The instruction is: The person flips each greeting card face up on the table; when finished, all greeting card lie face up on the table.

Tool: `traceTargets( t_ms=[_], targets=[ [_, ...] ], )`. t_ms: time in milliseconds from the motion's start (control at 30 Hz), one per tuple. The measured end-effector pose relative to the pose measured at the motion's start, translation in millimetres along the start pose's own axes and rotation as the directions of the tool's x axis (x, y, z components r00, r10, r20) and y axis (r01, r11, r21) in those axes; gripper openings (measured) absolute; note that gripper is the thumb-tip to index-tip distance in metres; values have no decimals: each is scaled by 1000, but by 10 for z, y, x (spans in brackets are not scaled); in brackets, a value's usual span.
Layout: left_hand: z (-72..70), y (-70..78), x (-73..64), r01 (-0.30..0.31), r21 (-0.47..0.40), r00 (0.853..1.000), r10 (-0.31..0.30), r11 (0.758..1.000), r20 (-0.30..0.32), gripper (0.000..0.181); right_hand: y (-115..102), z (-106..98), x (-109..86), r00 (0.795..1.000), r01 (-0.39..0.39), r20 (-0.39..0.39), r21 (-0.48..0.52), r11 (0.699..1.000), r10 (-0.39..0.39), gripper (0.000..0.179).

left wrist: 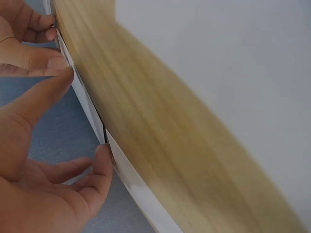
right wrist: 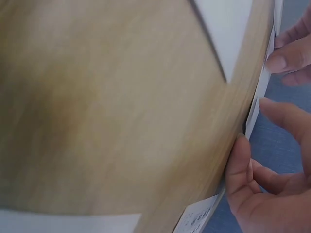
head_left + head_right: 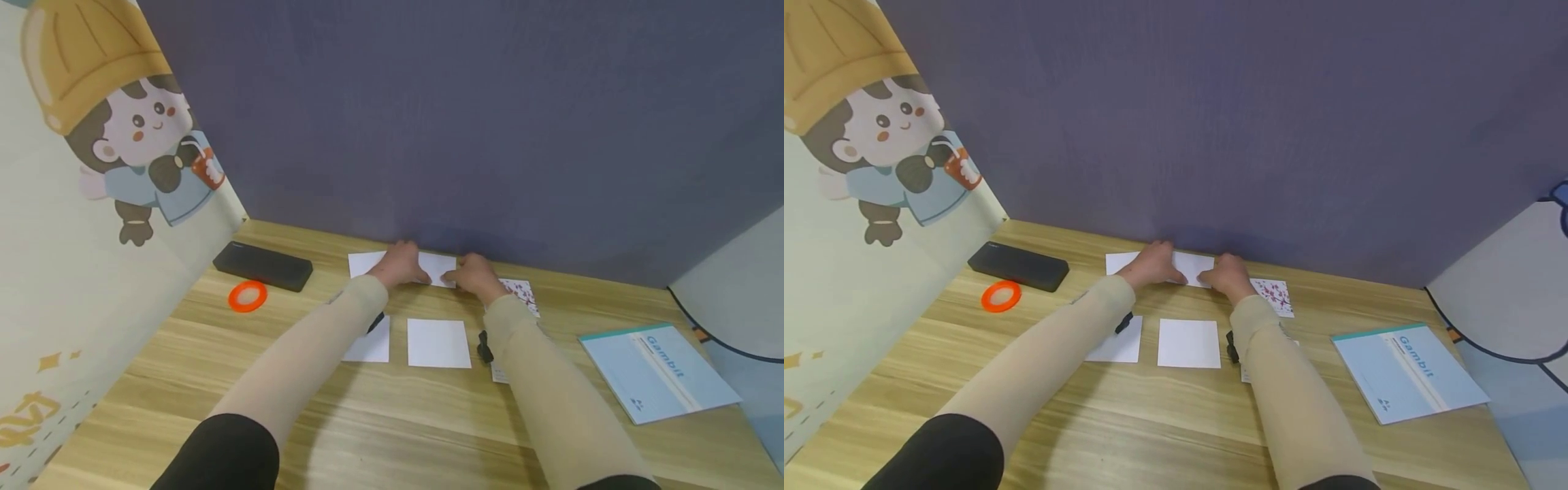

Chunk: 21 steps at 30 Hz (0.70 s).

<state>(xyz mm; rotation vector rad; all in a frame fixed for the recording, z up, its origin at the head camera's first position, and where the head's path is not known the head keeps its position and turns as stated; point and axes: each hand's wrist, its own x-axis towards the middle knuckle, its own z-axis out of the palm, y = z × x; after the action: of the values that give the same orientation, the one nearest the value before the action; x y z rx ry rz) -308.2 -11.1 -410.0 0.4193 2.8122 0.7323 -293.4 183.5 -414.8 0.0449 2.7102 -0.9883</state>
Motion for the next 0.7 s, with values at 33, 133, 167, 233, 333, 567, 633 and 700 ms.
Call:
traceTargets(
  t_ms=[33, 133, 167, 233, 333, 567, 633, 700],
  targets=[
    [2, 4, 4, 4, 6, 1000, -4, 1000, 2, 47, -4, 5, 2, 1000, 2, 4, -19, 1000, -2, 56],
    [10, 16, 13, 11, 9, 1000, -11, 1000, 11, 46, -13, 7, 7, 1000, 2, 20, -57, 998, -1, 59],
    [12, 17, 17, 14, 7, 1000, -14, 1000, 13, 47, -17, 6, 11, 1000, -2, 29, -63, 998, 3, 60],
    [10, 23, 16, 19, 0, 1000, -19, 1000, 17, 49, -22, -1, 17, 999, -10, 46, -68, 998, 14, 66],
    [-1, 29, 13, 21, -15, 1000, -20, 1000, 20, 46, -36, -15, 16, 998, -19, 57, -66, 998, 23, 68],
    [-23, 24, 23, 42, -51, 999, -41, 998, 13, 36, -68, -16, 40, 997, -44, 65, -84, 996, 49, 56],
    [-29, 19, 28, 59, -69, 998, -58, 996, 14, 30, -76, -19, 36, 996, -45, 73, -81, 996, 51, 63],
    [-38, 16, 30, 71, -72, 997, -71, 995, 5, 24, -78, -28, 26, 996, -34, 80, -82, 996, 41, 68]
  ],
)
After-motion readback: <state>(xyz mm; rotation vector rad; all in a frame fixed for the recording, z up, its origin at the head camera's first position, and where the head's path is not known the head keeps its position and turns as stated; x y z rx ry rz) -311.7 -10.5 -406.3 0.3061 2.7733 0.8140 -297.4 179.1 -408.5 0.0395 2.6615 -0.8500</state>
